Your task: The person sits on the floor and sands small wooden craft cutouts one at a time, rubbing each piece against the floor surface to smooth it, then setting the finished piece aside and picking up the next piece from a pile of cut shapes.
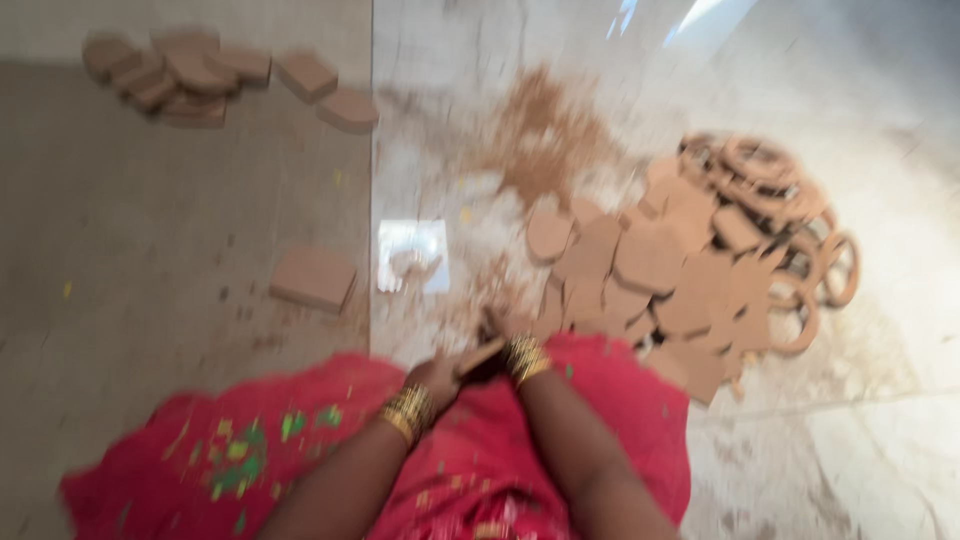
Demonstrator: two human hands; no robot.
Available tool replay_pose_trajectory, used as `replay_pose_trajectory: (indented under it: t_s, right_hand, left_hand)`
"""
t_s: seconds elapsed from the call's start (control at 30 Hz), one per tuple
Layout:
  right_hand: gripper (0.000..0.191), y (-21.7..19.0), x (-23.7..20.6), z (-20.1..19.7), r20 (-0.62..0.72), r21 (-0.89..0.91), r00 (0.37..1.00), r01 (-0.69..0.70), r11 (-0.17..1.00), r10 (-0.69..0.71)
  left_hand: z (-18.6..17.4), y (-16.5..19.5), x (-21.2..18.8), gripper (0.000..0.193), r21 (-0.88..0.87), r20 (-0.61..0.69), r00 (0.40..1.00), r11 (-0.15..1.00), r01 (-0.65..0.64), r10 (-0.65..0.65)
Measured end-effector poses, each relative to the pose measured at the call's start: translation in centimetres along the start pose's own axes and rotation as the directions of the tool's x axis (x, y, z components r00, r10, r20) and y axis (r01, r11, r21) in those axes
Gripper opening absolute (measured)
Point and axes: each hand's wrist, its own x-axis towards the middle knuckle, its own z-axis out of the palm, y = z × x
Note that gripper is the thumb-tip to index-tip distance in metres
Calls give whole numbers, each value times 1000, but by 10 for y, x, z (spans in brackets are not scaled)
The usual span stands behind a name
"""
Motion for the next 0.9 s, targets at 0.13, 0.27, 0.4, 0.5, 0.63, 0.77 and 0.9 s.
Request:
replay_pose_trajectory:
  t_s: [0.13, 0.27, 0.4, 0.5, 0.63, 0.77, 0.9]
  right_hand:
    - [66, 8, -9, 11, -9, 68, 1000, 10, 998, -10]
    - [66, 3, -16, 15, -71, -15, 990, 120, 993, -121]
    - [64, -3, -19, 20, -154, 30, 933, 334, 942, -326]
    - [62, -6, -25, 26, -134, -7, 921, 368, 930, -366]
    - [60, -17, -44, 28, -76, 8, 931, 358, 934, -357]
    - [57, -37, -69, 31, -94, -40, 855, 508, 860, -510]
    - [61, -43, -86, 38, 78, -143, 969, 242, 960, -233]
  left_hand:
    - [-9, 1, -1, 59, -157, -1, 994, 981, -109, 110]
    - [-13, 3, -7, 46, -120, 2, 990, 982, -142, 144]
    - [-18, 17, -8, 47, -134, 35, 982, 975, -178, 184]
    - [-18, 20, -8, 35, -195, -50, 993, 974, -117, 110]
    - [-6, 15, -3, 28, -75, -93, 992, 993, -87, 79]
    - [5, 2, 11, 26, -78, -165, 983, 993, -94, 80]
    - [10, -5, 18, 21, -11, -136, 990, 1000, -24, 22]
